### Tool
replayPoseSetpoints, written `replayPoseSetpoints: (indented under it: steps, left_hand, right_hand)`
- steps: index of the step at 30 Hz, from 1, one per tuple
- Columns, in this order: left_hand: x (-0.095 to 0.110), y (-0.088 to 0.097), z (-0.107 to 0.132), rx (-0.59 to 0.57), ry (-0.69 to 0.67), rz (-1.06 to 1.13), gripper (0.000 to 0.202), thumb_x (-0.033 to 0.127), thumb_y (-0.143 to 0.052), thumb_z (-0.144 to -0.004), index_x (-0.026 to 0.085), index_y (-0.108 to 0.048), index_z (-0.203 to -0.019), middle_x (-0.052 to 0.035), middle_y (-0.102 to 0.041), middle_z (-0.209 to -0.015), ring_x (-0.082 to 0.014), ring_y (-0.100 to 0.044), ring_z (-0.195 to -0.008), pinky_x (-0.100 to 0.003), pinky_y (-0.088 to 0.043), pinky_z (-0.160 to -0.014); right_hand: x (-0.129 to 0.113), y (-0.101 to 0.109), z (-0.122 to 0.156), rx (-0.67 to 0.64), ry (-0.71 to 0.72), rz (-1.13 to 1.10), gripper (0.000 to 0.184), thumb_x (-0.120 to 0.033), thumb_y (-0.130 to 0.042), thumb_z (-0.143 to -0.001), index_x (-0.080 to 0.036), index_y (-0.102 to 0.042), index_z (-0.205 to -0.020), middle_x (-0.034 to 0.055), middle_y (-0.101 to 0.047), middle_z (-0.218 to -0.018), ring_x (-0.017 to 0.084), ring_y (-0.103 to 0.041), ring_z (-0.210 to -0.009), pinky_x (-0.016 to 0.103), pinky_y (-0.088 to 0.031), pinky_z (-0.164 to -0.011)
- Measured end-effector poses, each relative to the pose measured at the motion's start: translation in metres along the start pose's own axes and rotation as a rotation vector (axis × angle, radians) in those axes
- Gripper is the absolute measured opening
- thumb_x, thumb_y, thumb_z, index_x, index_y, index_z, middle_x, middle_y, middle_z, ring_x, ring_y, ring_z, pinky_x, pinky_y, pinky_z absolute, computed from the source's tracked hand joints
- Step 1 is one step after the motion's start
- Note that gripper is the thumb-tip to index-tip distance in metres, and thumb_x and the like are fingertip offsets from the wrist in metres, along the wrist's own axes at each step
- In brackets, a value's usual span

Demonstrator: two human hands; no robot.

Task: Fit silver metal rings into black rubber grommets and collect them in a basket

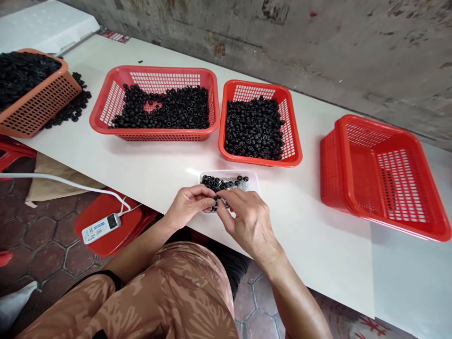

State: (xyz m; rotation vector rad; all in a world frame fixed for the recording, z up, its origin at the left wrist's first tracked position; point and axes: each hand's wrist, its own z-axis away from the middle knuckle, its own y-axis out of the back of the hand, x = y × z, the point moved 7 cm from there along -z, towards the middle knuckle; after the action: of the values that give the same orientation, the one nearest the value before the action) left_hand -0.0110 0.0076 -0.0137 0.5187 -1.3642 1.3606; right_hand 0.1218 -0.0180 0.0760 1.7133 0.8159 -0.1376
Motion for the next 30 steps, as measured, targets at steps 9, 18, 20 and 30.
replayPoseSetpoints:
  steps: [9,18,20,30]
  left_hand:
    - [0.000,0.006,0.001,0.005,-0.066,-0.012,0.044,0.025,-0.087,-0.075,0.018,-0.074,-0.116,-0.0037,-0.069,-0.093,-0.0124,-0.065,-0.086,-0.025,-0.054,-0.083]
    - [0.012,0.002,0.009,-0.013,-0.224,-0.337,0.043,0.021,-0.074,-0.086,0.020,-0.068,-0.129,-0.0044,-0.070,-0.098,-0.0137,-0.066,-0.088,-0.024,-0.053,-0.082]
    - [0.015,0.000,0.011,-0.007,-0.271,-0.395,0.042,0.019,-0.072,-0.087,0.021,-0.068,-0.129,-0.0048,-0.071,-0.100,-0.0148,-0.067,-0.091,-0.024,-0.054,-0.084]
    - [0.008,0.000,0.012,0.111,-0.205,-0.205,0.038,0.027,-0.079,-0.083,0.020,-0.069,-0.119,-0.0034,-0.068,-0.094,-0.0137,-0.065,-0.086,-0.025,-0.054,-0.082]
  right_hand:
    - [0.010,-0.001,-0.006,-0.076,-0.104,-0.143,0.012,-0.021,-0.055,-0.097,-0.021,-0.067,-0.094,0.0018,-0.068,-0.079,0.015,-0.061,-0.066,0.030,-0.050,-0.068]
    - [0.002,-0.011,-0.008,-0.160,0.017,-0.007,0.014,-0.017,-0.049,-0.099,-0.019,-0.063,-0.095,0.0027,-0.062,-0.079,0.016,-0.060,-0.071,0.030,-0.048,-0.070]
    - [-0.002,-0.013,-0.008,-0.181,0.052,0.061,0.016,-0.016,-0.048,-0.100,-0.018,-0.062,-0.094,0.0036,-0.061,-0.080,0.018,-0.060,-0.073,0.031,-0.047,-0.071]
    - [-0.011,-0.014,-0.009,-0.139,0.153,0.161,0.020,-0.015,-0.045,-0.103,-0.016,-0.064,-0.100,0.0074,-0.067,-0.085,0.020,-0.063,-0.078,0.034,-0.050,-0.077]
